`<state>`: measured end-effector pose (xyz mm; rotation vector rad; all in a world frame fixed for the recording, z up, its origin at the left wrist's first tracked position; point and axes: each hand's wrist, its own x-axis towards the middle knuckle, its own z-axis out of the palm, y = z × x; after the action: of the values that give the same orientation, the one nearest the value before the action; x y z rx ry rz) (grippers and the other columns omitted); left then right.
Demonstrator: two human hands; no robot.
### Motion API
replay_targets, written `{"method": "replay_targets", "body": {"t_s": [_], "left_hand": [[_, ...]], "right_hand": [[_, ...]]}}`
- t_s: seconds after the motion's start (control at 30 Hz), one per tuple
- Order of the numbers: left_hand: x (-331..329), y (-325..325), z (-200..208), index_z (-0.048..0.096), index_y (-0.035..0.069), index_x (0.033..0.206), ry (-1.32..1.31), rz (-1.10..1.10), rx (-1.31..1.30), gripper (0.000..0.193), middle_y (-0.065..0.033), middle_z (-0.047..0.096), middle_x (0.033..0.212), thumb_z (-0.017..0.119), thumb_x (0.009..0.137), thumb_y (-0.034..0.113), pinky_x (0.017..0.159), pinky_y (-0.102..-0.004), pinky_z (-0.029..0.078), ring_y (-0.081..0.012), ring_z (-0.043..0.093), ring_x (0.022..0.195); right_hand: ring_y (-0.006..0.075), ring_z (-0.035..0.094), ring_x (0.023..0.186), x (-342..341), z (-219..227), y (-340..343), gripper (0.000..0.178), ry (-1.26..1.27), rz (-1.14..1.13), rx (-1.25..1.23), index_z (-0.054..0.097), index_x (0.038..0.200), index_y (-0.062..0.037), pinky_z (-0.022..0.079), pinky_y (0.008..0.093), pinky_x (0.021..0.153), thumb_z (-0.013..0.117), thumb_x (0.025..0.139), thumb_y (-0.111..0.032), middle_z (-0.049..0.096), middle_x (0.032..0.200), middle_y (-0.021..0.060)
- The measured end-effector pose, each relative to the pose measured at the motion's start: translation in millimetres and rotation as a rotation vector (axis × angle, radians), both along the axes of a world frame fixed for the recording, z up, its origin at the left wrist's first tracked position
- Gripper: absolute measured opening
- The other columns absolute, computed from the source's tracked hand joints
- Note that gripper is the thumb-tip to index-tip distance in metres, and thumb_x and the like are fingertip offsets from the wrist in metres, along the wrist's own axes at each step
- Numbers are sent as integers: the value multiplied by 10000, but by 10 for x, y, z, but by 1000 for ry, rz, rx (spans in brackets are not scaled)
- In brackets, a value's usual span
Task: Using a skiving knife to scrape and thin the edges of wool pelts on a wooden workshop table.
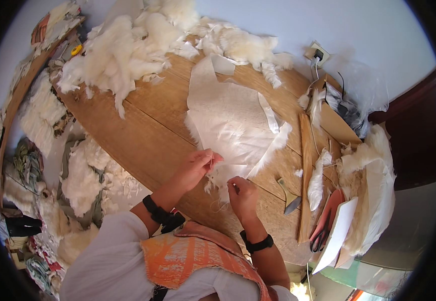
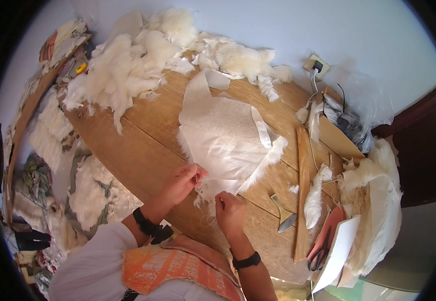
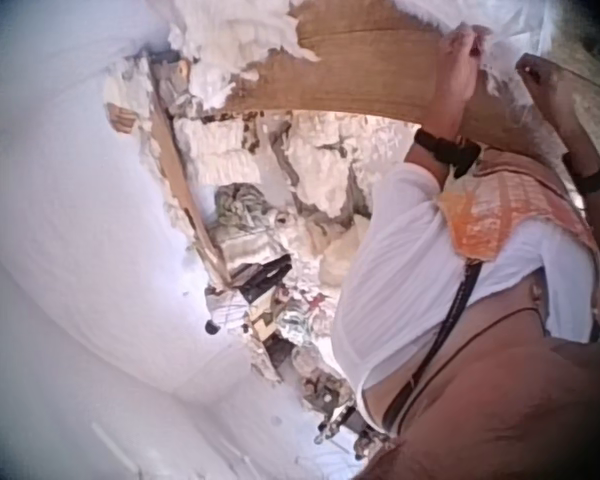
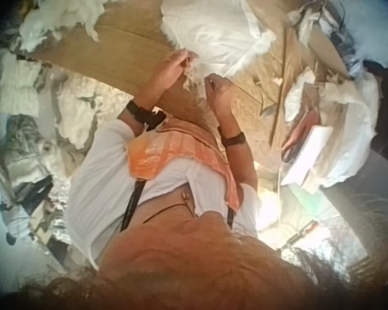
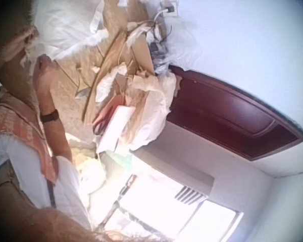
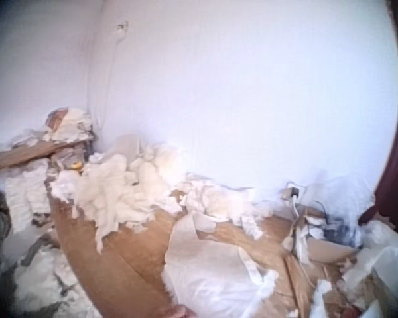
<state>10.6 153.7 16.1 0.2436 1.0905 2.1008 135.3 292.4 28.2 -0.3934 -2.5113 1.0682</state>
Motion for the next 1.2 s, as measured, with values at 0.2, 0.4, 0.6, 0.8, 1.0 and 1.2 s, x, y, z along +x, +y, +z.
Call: {"method": "replay_targets", "body": {"t_s": [0.2, 0.4, 0.6, 0.8, 1.0, 1.2], "left_hand": [[67, -15, -99, 642, 14, 992, -78, -172, 297, 266, -3, 543, 870, 581, 939, 268, 685, -245, 369, -97, 457, 770], [43, -141, -103, 615, 12, 1048, 98, -295, 270, 244, -34, 550, 883, 619, 916, 218, 632, -245, 374, -105, 463, 730], [82, -291, 171, 621, 8, 1043, -59, -411, 147, 160, -36, 551, 795, 512, 955, 86, 567, -215, 365, -89, 453, 632], [16, -283, 221, 619, -5, 1081, 30, -513, 99, 197, -10, 498, 681, 482, 961, 72, 510, -207, 297, -73, 399, 558], [-38, -221, 254, 650, 26, 1073, 222, -554, -174, 224, 35, 486, 675, 535, 952, 176, 539, -194, 315, -45, 396, 584], [-130, -133, 390, 656, 31, 1031, 111, -791, -250, 205, 46, 475, 582, 576, 933, 192, 486, -204, 308, -41, 390, 497]], "right_hand": [[198, 544, 499, -57, 0, 172, 48, 35, -81, -50, 639, 799, -26, 420, 300, 489, 680, 774, -33, 577, 614, 119], [274, 608, 575, -150, 67, 321, 40, -18, -157, -52, 629, 795, -56, 466, 344, 530, 658, 774, -40, 618, 682, 135], [231, 579, 538, -199, 150, 379, 38, -11, -187, -98, 634, 799, -53, 447, 324, 516, 664, 781, -37, 600, 645, 127], [79, 441, 511, -109, 362, 513, 20, 29, -236, -180, 644, 808, -29, 359, 249, 483, 664, 808, -24, 511, 578, 31], [44, 375, 539, 73, 707, 531, 9, 54, -282, -255, 652, 821, -17, 317, 225, 493, 660, 819, -20, 446, 582, -10], [67, 415, 525, -216, 670, 545, 25, 81, -255, -189, 654, 830, -19, 347, 244, 492, 663, 815, -36, 485, 575, 17]]}}
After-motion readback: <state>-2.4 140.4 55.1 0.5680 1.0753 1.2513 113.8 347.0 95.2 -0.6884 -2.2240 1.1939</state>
